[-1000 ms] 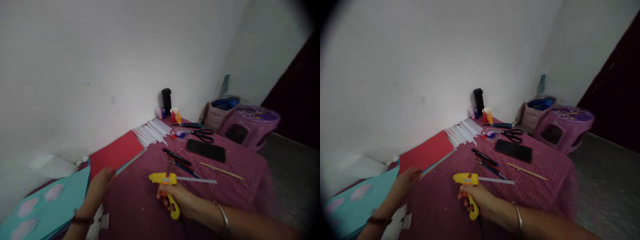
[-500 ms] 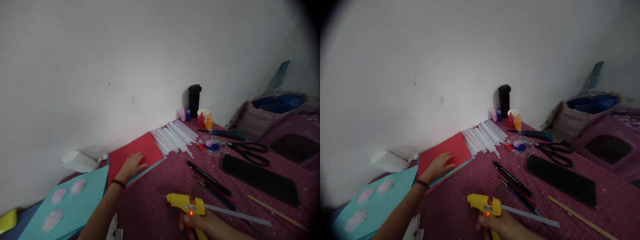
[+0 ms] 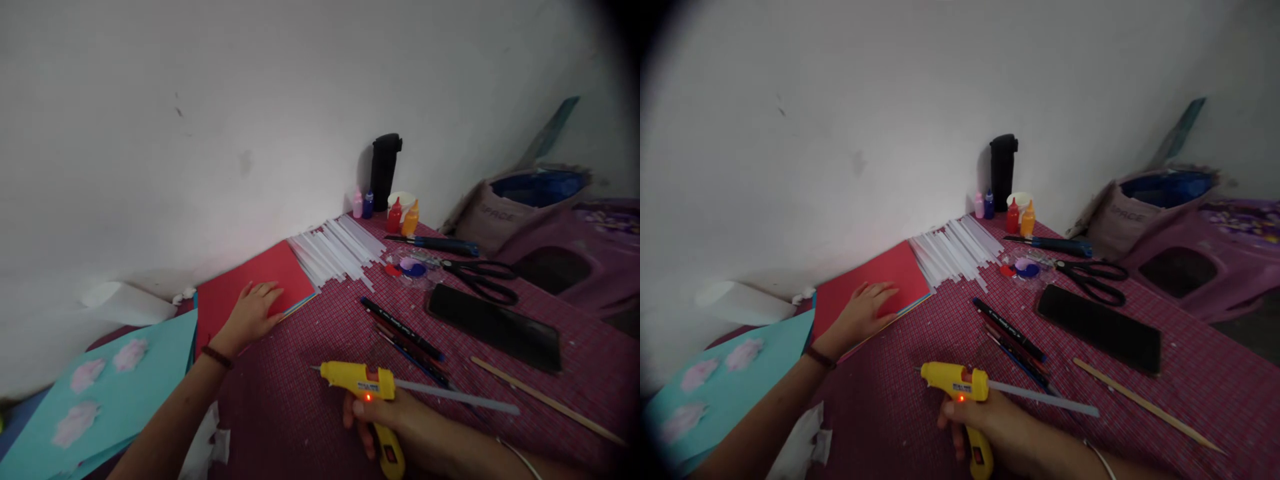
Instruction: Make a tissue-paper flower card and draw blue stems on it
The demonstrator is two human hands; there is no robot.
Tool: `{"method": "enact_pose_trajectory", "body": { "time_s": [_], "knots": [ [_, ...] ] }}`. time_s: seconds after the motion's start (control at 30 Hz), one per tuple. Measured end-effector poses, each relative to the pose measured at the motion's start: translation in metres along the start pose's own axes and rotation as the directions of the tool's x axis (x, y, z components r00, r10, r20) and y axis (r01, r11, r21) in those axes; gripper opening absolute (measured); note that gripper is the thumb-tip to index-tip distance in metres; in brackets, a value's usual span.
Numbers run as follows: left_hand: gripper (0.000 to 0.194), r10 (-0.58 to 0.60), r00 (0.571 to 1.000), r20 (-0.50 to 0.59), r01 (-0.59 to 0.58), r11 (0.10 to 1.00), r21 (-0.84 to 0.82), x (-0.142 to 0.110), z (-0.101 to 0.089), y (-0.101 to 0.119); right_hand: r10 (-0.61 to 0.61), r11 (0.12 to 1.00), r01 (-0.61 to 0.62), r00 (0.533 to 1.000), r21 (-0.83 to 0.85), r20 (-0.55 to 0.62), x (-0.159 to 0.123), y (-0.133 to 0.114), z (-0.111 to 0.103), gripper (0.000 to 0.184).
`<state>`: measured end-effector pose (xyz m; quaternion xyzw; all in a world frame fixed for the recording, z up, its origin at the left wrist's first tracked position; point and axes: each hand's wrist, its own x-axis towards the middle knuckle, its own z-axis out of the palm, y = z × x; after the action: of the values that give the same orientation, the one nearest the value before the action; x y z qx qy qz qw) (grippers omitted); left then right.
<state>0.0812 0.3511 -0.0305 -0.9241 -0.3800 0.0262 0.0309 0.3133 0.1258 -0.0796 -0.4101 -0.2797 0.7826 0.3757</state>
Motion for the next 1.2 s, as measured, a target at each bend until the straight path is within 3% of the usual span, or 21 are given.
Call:
{"method": "enact_pose_trajectory", "body": {
  "time_s": [0.33,0.63,0.8,1.0,1.1,1.2],
  "knots": [
    [0.040,0.069,0.996,-0.055,-0.064,0.994,0.088,0.002,0.005,-0.010,0.045,0.998,-0.047,0.998,0.043,0.045,0.000,-0.006,0.000,0.037],
    [0.024,0.164,0.985,-0.060,-0.146,0.962,0.233,-0.005,0.004,0.014,0.109,0.994,-0.110,0.992,0.023,0.070,-0.001,-0.009,-0.001,0.031],
    [0.024,0.136,0.986,-0.094,-0.114,0.970,0.214,-0.003,0.005,0.015,0.101,0.994,-0.105,0.991,0.039,0.082,0.000,-0.006,-0.003,0.033],
    [0.024,0.183,0.980,-0.073,-0.152,0.936,0.318,-0.003,0.002,0.014,0.105,0.994,-0.107,0.992,0.020,0.070,-0.001,-0.008,-0.002,0.031],
    [0.029,0.170,0.978,-0.119,-0.113,0.917,0.381,-0.005,-0.005,0.010,0.106,0.994,-0.107,0.992,0.013,0.066,-0.003,-0.013,0.000,0.028],
    [0.034,0.075,0.965,-0.250,0.030,0.920,0.391,-0.006,-0.009,0.005,0.122,0.992,-0.124,0.990,0.018,0.067,-0.004,-0.015,0.000,0.026]
  ]
}}
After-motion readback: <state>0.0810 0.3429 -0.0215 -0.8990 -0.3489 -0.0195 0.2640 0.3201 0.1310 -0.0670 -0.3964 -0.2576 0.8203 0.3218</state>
